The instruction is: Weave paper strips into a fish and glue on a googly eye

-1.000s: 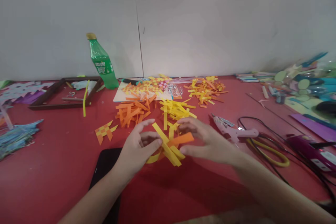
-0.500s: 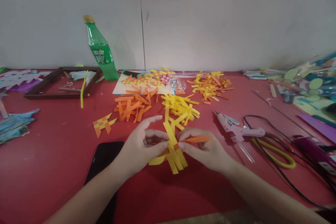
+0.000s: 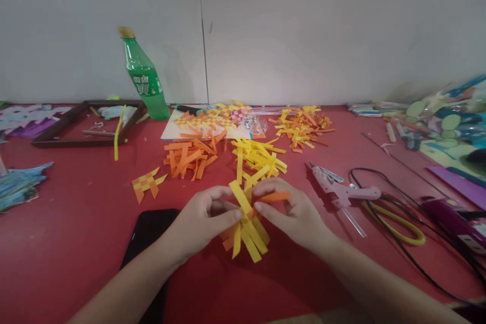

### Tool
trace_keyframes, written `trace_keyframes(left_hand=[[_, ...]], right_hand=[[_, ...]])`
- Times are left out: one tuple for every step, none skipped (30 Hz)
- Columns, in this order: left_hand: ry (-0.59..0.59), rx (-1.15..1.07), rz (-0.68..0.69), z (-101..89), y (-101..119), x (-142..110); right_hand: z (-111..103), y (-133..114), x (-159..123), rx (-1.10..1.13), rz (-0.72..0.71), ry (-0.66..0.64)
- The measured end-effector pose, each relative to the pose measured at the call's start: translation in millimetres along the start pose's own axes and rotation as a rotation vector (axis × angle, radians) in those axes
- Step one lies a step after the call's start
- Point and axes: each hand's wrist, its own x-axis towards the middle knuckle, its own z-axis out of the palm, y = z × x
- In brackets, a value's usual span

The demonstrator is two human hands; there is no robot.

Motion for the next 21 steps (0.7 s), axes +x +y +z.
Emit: trace_keyframes(left_hand=[[-0.014,0.013,0.017,0.4,0,1],[-0.029,0.031,0.033,1.2,0,1],[-0.045,0.052,0.047,2.2,-1,2],[-0.057,0.075,0.06,3.6,-1,1],[-0.067,0.098,0.069,5.2,-1,1],[-0.074,0.116,0.076,6.8,-1,0],[-0.084,0.13,0.081,8.4,-1,-1],[-0.093,0.141,0.085,9.7,-1,-1],[-0.1,0.146,0.089,10.7,-1,-2],[-0.108,0.147,0.093,11.3,-1,-3],[-0.116,0.143,0.099,11.4,-1,-3],[-0.124,0.128,0.103,11.3,-1,-3],[-0.127,0.11,0.103,10.8,-2,-2],[-0.127,0.086,0.099,10.1,-3,-2],[-0.121,0.064,0.095,9.2,-3,-1],[-0.114,0.045,0.092,8.2,-4,0],[-0.103,0.028,0.09,7.2,-5,1],[-0.088,0.013,0.091,6.3,-6,1],[-0.07,0.0,0.093,5.5,-7,2],[-0.049,-0.018,0.092,4.8,-7,2],[-0.029,-0.033,0.088,4.2,-6,2]], right_hand=[[0,1,-1,-0.108,-0.055,0.083],[0,0,-2,-0.226,-0.124,0.162],[0,-1,-4,-0.343,-0.206,0.225],[0,-4,-6,-0.444,-0.288,0.263],[0,-8,-9,-0.516,-0.359,0.281],[1,-12,-12,-0.559,-0.407,0.279],[2,-17,-14,-0.577,-0.426,0.254],[4,-20,-16,-0.581,-0.418,0.214],[6,-23,-18,-0.578,-0.397,0.17],[7,-24,-19,-0.575,-0.384,0.128],[9,-24,-19,-0.568,-0.382,0.094],[10,-23,-19,-0.553,-0.39,0.064],[11,-22,-19,-0.527,-0.412,0.045],[11,-21,-19,-0.49,-0.44,0.033],[12,-19,-18,-0.447,-0.467,0.024],[11,-18,-18,-0.405,-0.487,0.019],[11,-17,-18,-0.371,-0.5,0.02],[11,-17,-18,-0.349,-0.508,0.026],[10,-16,-18,-0.341,-0.513,0.036],[9,-16,-18,-0.34,-0.514,0.047],[9,-16,-18,-0.34,-0.514,0.061]])
